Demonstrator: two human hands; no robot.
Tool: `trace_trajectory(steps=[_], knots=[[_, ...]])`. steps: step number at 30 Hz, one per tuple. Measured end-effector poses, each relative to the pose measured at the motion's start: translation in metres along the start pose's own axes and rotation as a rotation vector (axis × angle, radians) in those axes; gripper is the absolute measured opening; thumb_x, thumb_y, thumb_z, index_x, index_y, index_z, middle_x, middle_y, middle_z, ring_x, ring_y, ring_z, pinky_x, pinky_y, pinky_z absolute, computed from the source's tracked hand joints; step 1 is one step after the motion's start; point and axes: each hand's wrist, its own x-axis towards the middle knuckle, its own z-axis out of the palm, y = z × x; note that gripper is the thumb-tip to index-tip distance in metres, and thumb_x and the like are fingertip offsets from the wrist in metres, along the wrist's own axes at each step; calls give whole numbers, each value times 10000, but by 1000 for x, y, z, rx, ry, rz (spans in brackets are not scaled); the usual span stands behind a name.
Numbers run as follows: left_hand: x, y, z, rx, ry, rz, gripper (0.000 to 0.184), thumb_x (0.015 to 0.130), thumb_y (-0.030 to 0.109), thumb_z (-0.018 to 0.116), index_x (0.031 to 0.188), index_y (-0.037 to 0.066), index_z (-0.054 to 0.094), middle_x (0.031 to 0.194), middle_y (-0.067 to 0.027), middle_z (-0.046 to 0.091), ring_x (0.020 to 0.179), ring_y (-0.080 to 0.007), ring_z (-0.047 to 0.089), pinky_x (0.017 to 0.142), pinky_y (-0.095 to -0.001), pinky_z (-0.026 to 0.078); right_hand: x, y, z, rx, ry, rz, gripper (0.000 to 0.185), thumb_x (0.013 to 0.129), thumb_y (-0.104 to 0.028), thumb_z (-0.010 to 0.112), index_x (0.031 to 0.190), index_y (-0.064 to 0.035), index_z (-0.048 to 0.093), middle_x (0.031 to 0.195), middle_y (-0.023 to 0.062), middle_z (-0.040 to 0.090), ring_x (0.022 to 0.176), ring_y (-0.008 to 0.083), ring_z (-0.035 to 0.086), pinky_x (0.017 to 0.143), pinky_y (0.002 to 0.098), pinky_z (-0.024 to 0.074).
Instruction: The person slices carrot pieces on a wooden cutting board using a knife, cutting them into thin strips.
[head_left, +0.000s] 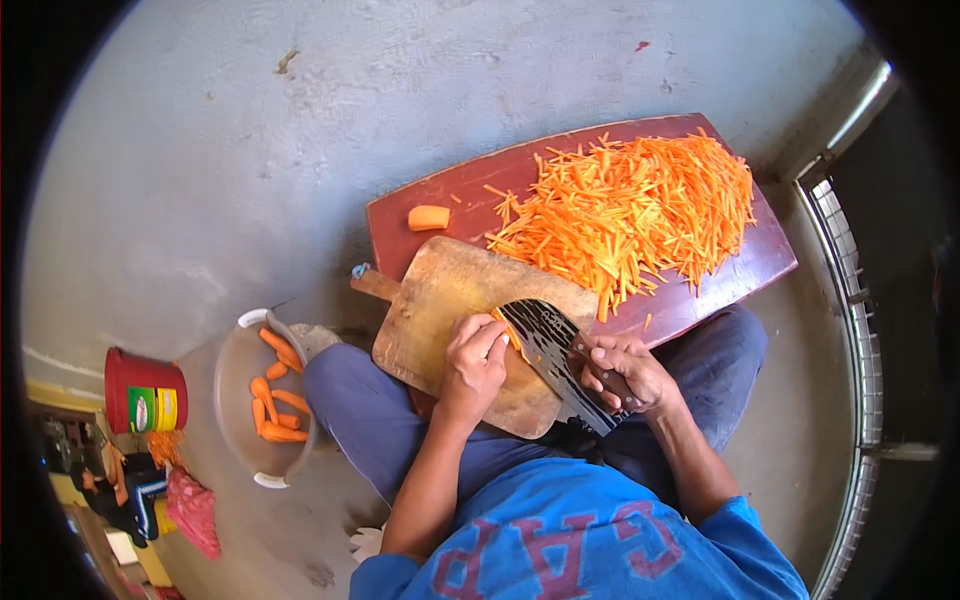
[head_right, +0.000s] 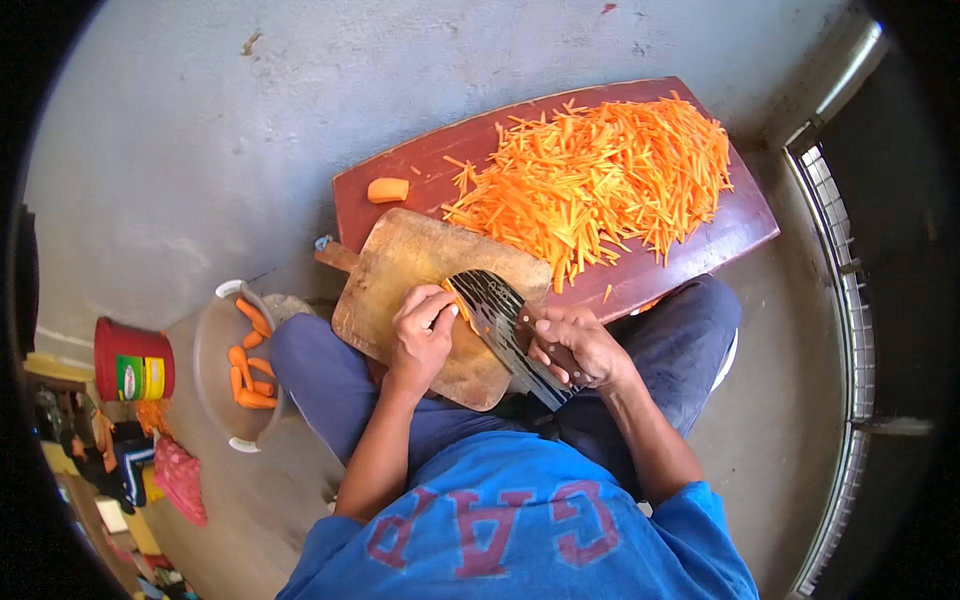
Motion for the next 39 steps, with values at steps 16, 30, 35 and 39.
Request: trace_trajectory(steps=[16,30,35,39], knots=[[152,26,133,-10,-73,254,135,969,11,790,1074,-43,855,1188,-209,798,1176,-371,725,1034,-506,567,-5,-87,-85,-444,454,-499,325,1162,-167,675,1433,8,715,788,-42,612,567,51,552,496,275,446],[174,53,154,-1079,-275,-392,614,1011,82,871,1552,-10,596,1297,-139,799,1136,-216,770,991,-396,631,-2,-71,-97,222,100,-522,491,1153,-286,720,1578,-51,647,921,34,705,660,114,675,533,260,503],[184,49,156,-1436,-504,-461,383,982,-5,863,1339,0,726,1234,-112,832,1096,-209,803,1000,-380,663,0,-72,-101,341,21,-461,377,1144,-258,723,1453,-46,678,903,63,701,600,142,681,467,256,514],[186,49,164,-1496,-440,-479,319,993,-26,817,1297,52,762,1232,-100,842,1136,-234,813,1061,-417,659,6,-73,-98,371,32,-449,455,1130,-265,742,1483,10,661,874,84,703,538,128,640,474,256,511]])
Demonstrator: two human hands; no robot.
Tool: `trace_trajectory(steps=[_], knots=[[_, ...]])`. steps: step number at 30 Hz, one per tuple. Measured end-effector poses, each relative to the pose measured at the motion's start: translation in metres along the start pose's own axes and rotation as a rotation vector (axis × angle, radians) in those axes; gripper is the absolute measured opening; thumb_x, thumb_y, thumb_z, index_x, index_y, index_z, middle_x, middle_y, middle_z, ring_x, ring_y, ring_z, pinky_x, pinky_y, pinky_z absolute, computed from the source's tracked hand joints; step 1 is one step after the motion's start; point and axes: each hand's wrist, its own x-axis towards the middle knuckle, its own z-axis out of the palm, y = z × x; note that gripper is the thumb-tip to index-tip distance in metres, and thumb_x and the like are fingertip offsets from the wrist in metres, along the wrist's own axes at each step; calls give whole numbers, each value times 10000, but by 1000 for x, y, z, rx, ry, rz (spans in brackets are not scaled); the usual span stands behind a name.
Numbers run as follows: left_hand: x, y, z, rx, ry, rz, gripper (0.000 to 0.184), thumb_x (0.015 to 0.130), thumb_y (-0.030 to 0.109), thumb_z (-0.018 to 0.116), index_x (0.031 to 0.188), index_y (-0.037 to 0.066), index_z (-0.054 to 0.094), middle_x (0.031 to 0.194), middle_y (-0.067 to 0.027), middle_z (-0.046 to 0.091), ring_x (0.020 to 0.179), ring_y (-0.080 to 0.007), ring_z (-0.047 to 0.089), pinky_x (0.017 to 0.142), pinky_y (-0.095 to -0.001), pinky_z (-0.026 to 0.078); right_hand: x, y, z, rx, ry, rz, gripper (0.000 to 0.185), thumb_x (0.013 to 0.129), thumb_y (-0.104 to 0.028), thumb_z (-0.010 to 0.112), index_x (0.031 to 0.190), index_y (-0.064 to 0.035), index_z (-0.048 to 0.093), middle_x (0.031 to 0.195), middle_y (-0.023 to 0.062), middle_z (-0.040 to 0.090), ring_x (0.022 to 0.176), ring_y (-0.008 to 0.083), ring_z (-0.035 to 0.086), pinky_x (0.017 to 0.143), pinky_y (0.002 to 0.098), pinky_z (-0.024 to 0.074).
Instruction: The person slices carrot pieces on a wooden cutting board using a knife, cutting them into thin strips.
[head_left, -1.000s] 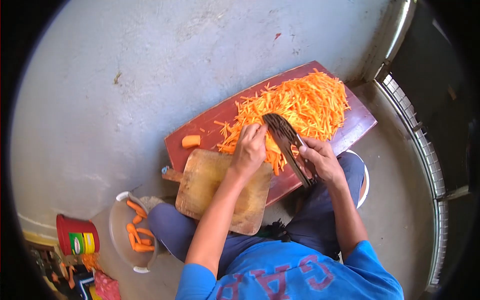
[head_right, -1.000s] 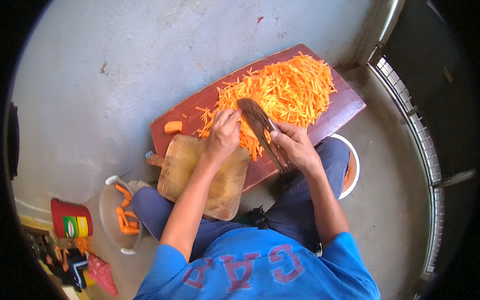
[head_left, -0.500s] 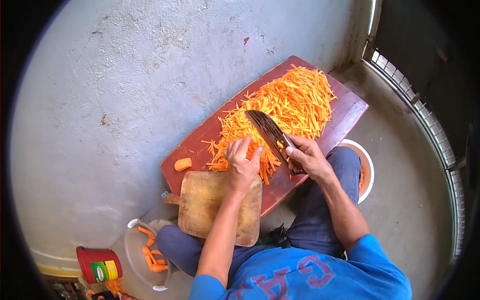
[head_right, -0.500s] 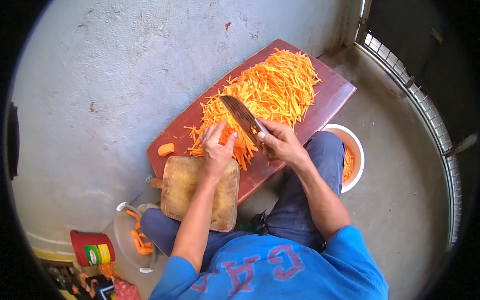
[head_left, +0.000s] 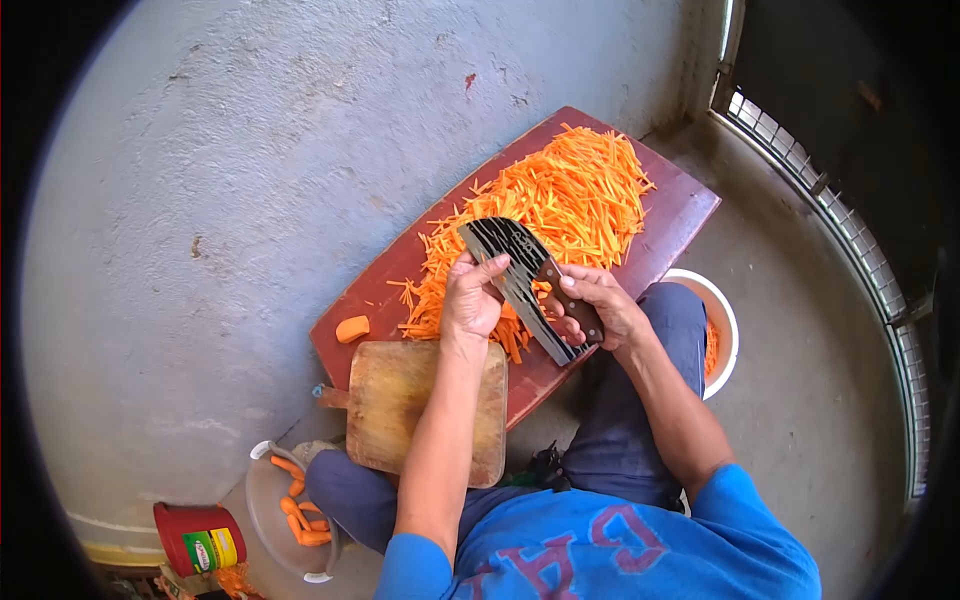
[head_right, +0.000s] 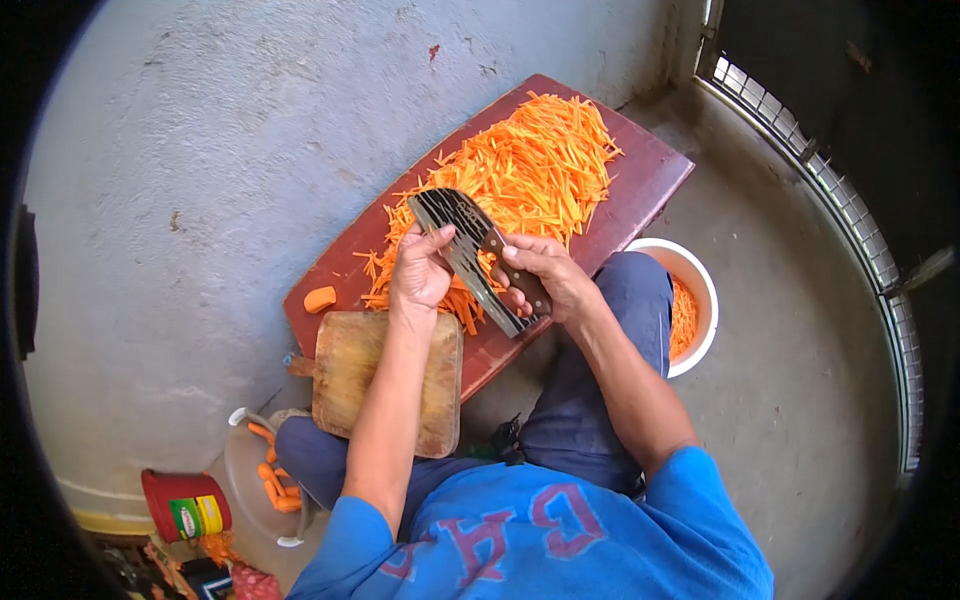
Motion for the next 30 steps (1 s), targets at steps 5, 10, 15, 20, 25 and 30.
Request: trace_trajectory(steps=[5,10,15,20,25,30], knots=[[3,3,-5,-79,-3,-45,304,1002,-35,793,1289,63,769,1238,-83,845,1155,-251,812,1071,-430,654,4,1,-1,3,-36,13,436,1138,-278,735,1465,3,667,893,80,701,529,124,631,457,260,521],[6,-1,-12,-7,45,14,256,1085,23,754,1339,40,746,1274,-90,838,1172,-234,807,1069,-426,657,10,2,-5,-25,55,-7,450,1146,-283,724,1479,12,660,891,79,710,542,123,648,459,262,540],[5,1,-17,-67,47,-11,251,1090,40,745,1340,32,730,1273,-90,833,1212,-246,786,1121,-449,616,11,0,-10,-24,19,-15,454,1146,-280,726,1524,-31,695,893,48,729,562,90,666,454,243,544],[2,8,-20,-58,143,-8,168,1075,49,767,1243,59,750,1202,-68,844,1145,-204,775,1036,-398,592,16,1,-14,-20,-4,-8,463,1147,-288,728,1524,-22,685,886,50,722,567,89,658,464,245,547],[-1,18,-22,64,216,25,75,1065,78,807,1103,66,743,1004,-55,785,851,-169,713,722,-341,561,11,-6,-6,-37,12,-32,395,1152,-286,715,1455,-32,692,892,44,715,572,85,659,445,237,523],[0,25,-32,400,284,201,231,1053,68,810,1264,-17,769,1069,-88,795,932,-177,736,823,-337,595,11,-9,-9,-64,82,-82,339,1155,-261,697,1420,-51,696,890,51,699,568,85,634,437,247,502]])
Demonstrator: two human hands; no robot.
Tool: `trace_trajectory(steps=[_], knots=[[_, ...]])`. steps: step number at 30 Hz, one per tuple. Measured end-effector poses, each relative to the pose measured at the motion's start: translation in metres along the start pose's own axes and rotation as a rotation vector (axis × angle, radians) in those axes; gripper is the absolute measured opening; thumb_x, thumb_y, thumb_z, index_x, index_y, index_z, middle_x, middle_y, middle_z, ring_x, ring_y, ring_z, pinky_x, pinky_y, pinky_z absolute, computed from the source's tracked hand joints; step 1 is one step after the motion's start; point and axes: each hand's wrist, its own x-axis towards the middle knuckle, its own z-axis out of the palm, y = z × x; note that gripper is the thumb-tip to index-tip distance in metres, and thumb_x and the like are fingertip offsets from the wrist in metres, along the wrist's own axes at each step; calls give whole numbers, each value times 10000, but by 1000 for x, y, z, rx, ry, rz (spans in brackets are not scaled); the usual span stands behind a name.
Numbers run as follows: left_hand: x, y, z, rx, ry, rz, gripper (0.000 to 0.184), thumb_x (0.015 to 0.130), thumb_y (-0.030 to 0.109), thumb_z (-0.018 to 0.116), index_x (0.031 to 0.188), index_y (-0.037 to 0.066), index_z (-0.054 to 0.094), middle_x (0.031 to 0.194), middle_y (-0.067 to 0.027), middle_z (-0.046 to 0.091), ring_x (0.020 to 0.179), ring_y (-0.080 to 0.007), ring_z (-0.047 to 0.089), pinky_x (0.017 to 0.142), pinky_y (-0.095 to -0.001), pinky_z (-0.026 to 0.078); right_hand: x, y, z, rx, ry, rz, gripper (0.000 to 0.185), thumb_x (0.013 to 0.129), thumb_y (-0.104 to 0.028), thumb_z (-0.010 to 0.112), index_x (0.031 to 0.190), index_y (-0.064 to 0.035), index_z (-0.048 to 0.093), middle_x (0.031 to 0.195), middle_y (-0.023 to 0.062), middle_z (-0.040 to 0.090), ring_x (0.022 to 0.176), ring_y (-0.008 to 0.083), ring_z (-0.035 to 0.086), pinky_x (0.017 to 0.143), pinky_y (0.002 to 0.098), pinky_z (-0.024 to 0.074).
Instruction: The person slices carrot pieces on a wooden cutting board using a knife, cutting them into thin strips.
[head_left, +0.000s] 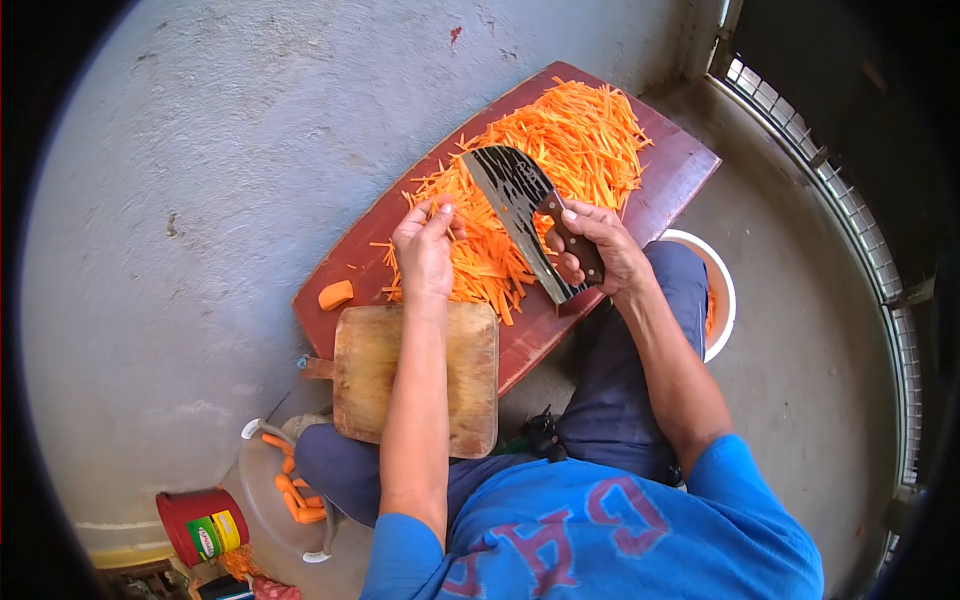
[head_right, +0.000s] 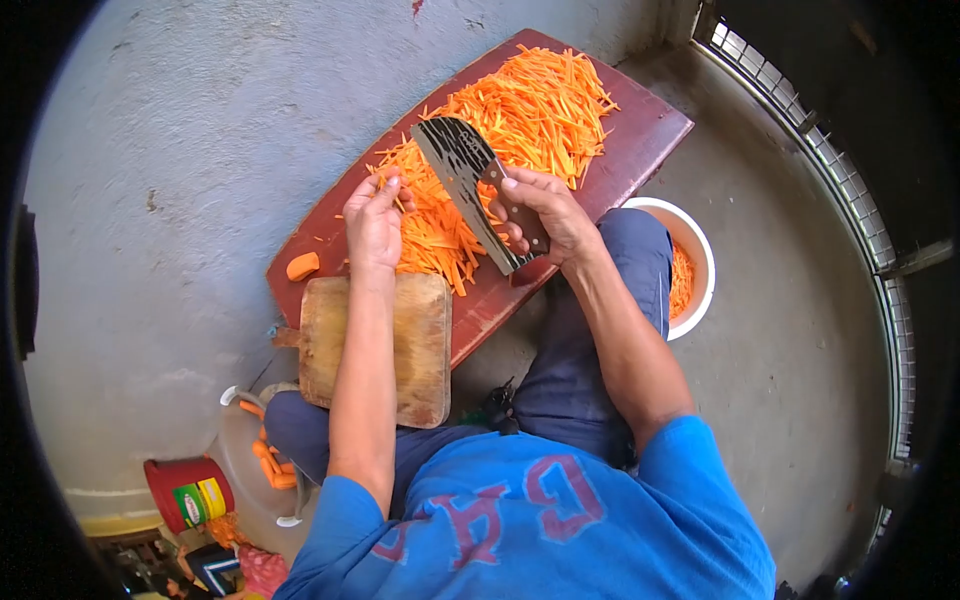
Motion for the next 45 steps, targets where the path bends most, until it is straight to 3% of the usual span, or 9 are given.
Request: trace_trajectory(steps=[7,14,21,24,28,31,33,39,45], knots=[[-25,9,40,760,76,330,766,895,188,975,1552,-50,661,1458,-227,705,1386,-366,663,1212,-491,505,-2,6,6,-92,3,-3,415,1139,-249,716,1505,-53,697,873,41,712,582,69,666,457,217,486],[-26,-2,31,1014,69,509,816,885,160,964,1593,-11,595,1428,-217,694,1372,-395,638,1199,-544,453,-3,4,5,-122,15,-36,481,1135,-245,716,1571,-47,674,870,34,703,582,73,650,465,224,475],[-36,-2,32,1162,53,773,665,932,-76,696,1586,9,613,1198,-136,725,1177,-333,679,1111,-540,361,-3,5,2,-209,70,5,459,1125,-245,735,1527,-32,671,873,26,712,573,83,658,457,243,487],[-45,0,16,1131,38,700,604,954,-7,742,1551,24,650,989,-40,744,1078,-241,691,1108,-523,364,-5,1,10,-201,90,-53,422,1129,-245,730,1483,-24,672,881,43,698,560,95,641,456,261,508],[-58,26,-15,1154,78,556,424,1034,100,791,1455,58,770,1088,-34,820,1089,-204,725,1194,-510,346,-6,5,8,-267,36,-66,413,1131,-242,726,1457,8,677,871,66,696,558,99,623,471,256,500],[-47,42,-80,1320,182,399,342,1058,142,781,1394,96,827,1232,-106,825,1197,-235,732,1273,-521,302,-6,10,9,-273,19,-78,408,1133,-235,723,1446,24,682,859,68,696,559,99,624,475,254,494],[-43,61,-120,1614,241,208,398,1034,113,796,1431,107,815,1523,-152,687,1433,-255,613,1277,-529,289,-6,11,7,-278,33,-68,411,1133,-229,721,1454,25,681,860,69,699,559,99,625,475,254,495],[-43,78,-187,1641,371,-83,613,903,433,931,1418,123,810,1509,-179,683,1410,-377,647,1211,-568,420,0,11,13,-297,29,-49,398,1131,-219,722,1449,17,684,881,74,713,559,98,626,476,252,495],[-52,78,-194,1339,453,157,543,1010,373,818,1459,71,782,1313,-181,821,1286,-333,767,1126,-486,559,-2,13,8,-300,4,-56,397,1122,-224,731,1431,22,689,876,78,708,568,98,625,477,256,494]])
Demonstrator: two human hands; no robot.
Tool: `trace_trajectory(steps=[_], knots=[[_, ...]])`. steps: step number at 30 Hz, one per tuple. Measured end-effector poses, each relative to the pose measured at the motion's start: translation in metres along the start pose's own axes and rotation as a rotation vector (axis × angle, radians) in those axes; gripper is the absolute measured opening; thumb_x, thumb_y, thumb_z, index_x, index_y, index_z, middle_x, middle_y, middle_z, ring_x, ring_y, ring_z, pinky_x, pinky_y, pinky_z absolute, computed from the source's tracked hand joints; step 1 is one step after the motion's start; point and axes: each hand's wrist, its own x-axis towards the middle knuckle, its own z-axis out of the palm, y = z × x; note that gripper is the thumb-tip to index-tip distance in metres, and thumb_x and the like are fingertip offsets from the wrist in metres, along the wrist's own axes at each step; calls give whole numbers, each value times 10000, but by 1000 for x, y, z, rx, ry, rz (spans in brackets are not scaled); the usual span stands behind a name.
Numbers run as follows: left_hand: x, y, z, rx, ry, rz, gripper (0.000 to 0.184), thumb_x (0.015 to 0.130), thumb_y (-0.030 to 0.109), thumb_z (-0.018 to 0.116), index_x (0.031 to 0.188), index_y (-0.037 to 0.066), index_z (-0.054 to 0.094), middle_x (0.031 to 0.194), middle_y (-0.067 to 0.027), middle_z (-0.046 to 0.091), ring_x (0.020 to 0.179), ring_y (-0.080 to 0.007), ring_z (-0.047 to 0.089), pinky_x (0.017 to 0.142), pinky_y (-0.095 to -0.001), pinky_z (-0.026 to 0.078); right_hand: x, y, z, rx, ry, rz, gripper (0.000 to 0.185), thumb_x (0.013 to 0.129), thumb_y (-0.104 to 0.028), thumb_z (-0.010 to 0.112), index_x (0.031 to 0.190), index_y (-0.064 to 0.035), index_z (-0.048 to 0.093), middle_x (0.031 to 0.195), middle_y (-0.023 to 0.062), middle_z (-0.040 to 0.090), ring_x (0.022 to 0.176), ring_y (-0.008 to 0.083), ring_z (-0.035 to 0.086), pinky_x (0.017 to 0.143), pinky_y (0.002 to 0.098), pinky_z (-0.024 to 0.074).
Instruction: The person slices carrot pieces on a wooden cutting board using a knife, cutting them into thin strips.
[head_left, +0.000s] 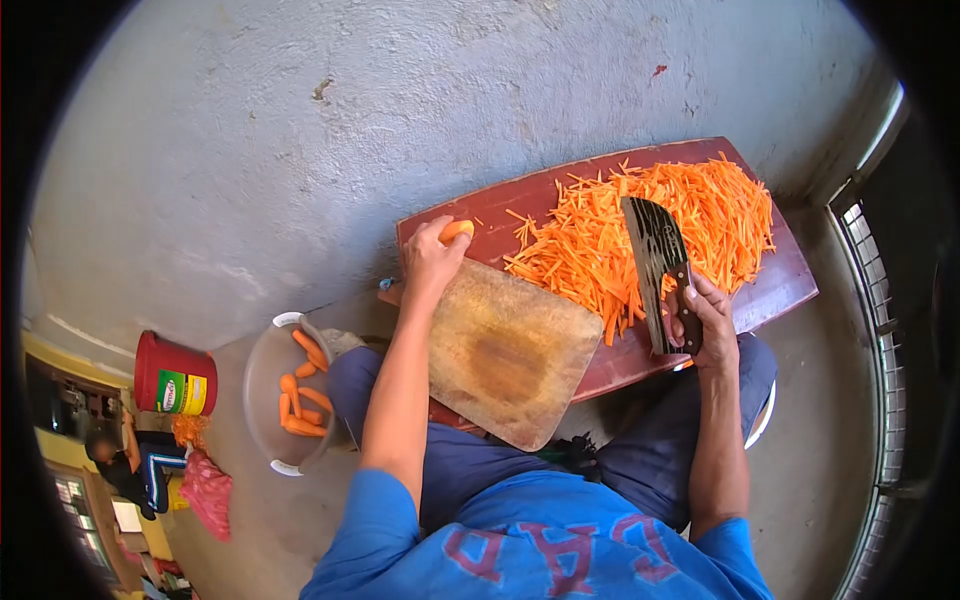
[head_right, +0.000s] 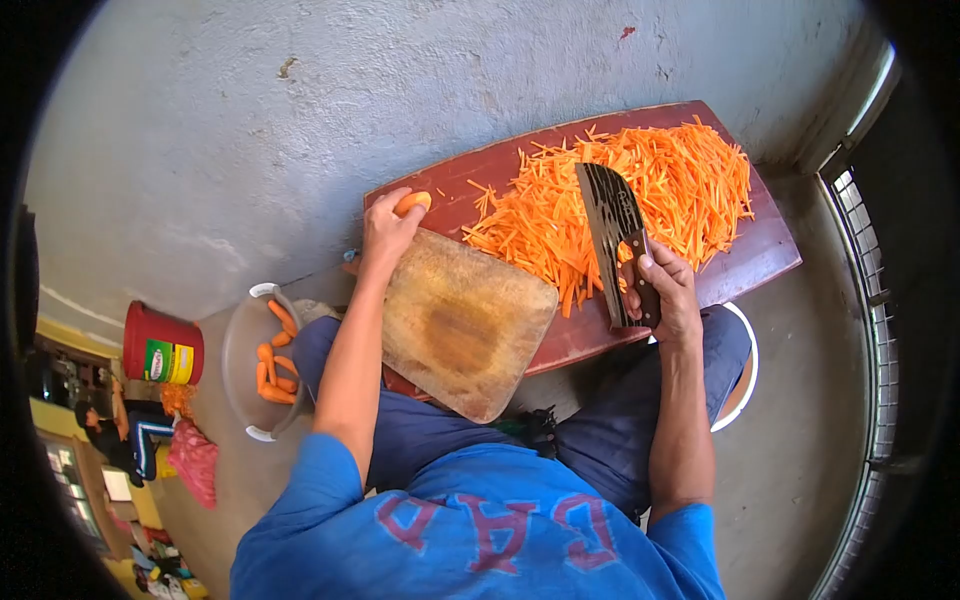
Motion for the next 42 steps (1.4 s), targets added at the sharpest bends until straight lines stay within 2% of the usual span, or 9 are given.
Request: trace_trajectory(steps=[5,11,15,18,19,20,24,32,42], knots=[[-81,29,-36,-569,-111,-38,475,1149,327,615,1506,42,749,1386,-253,797,1300,-326,767,1118,-421,569,-10,-3,6,-32,-51,1,506,1087,-265,777,1466,54,671,857,84,696,573,109,621,490,262,487],[-187,36,-28,-444,-126,-173,472,1178,298,556,1480,-18,736,1461,-214,754,1387,-303,700,1200,-409,511,-48,3,62,-159,-171,139,529,1063,-286,812,1460,47,701,893,38,712,594,96,611,520,258,468],[-195,18,-29,-664,76,-158,452,1191,257,570,1521,-22,699,1423,-200,732,1261,-301,724,1168,-409,523,-71,-8,111,-519,-311,246,515,1139,-255,761,1573,5,665,983,4,726,727,47,615,623,240,505],[-202,32,-47,-592,-85,-190,474,1175,252,661,1566,-16,657,1366,-204,737,1206,-319,730,1110,-428,552,-75,0,138,-714,-391,108,528,1139,-242,757,1588,10,639,1016,38,750,784,95,676,686,298,558],[-204,39,-50,-551,-152,-198,479,1167,245,685,1565,-18,652,1352,-204,741,1204,-326,731,1101,-433,557,-74,3,145,-790,-410,77,524,1132,-216,758,1583,18,632,1036,89,782,830,146,721,740,348,590],[-200,46,-48,-338,8,112,483,1125,209,757,1536,-21,645,1303,-227,740,1165,-387,735,1059,-474,572,-72,9,151,-829,-416,26,516,1126,-200,757,1573,26,630,1059,139,785,879,205,742,789,382,594],[-195,50,-39,-378,-48,59,487,1081,203,808,1478,-28,647,1290,-290,720,1172,-487,717,1007,-544,579,-70,16,163,-918,-492,-42,483,1107,-154,752,1527,50,629,1158,302,765,1071,413,776,945,478,593],[-213,53,-33,-279,88,265,470,1018,57,857,1453,-22,696,1302,-227,739,1187,-422,743,1007,-484,615,-86,-2,162,-913,-500,63,441,1108,-146,722,1495,35,611,1302,363,723,1255,560,687,993,552,588],[-204,52,-32,-217,145,403,283,1007,14,832,1285,-32,807,1212,-180,711,1016,-382,715,877,-466,609,-93,-25,171,-1028,-523,-27,577,1103,-165,745,1601,44,541,1158,318,760,963,540,777,788,576,645]])
